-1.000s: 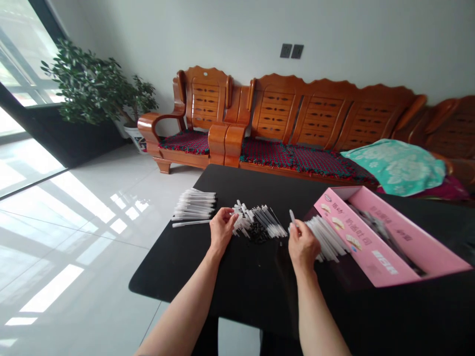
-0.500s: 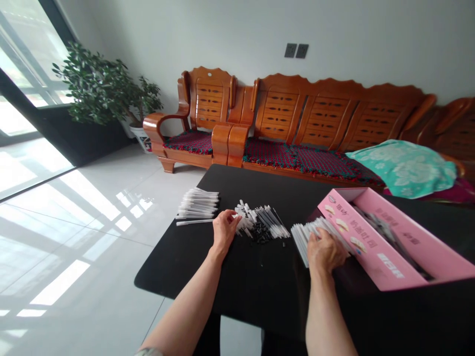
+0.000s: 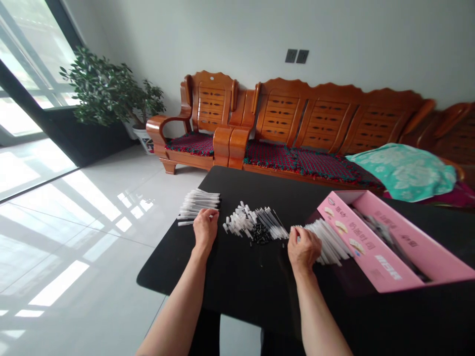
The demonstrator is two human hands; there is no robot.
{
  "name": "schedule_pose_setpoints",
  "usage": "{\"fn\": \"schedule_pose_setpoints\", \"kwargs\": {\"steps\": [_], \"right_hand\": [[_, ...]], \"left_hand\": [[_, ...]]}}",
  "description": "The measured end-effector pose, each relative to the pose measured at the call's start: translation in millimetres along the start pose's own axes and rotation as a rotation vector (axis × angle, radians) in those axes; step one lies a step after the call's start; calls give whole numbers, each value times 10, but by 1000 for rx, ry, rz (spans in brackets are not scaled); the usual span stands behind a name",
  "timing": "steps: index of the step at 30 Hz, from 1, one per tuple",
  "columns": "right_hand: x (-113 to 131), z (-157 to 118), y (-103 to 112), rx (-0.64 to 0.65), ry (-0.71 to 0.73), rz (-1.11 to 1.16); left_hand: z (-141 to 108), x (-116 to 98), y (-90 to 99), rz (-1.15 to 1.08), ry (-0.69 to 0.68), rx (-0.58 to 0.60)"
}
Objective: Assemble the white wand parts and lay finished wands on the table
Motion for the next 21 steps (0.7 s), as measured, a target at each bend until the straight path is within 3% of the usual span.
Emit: {"fn": "schedule_pose_setpoints", "kwargs": {"steps": [4, 8, 16, 21], "right_hand": [[12, 5, -11, 17, 1, 8], [19, 5, 4, -5, -3, 9], [24, 7, 7, 17, -24, 45], [106, 26, 32, 27, -13, 103]], "left_hand": [[1, 180, 93, 180, 35, 73], [-61, 231, 89, 250, 57, 111], [-163, 156, 75, 281, 8, 192], [-175, 12, 105, 171, -39, 136]]}}
Point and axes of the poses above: each hand's wrist, its own z-axis towards the middle knuckle, its own y-axis out of the back of the hand, x = y × z, the point moved 6 cm from there along z, towards the middle knuckle, and after that the axes turned 3 degrees about -z, right-handed, at the moved point
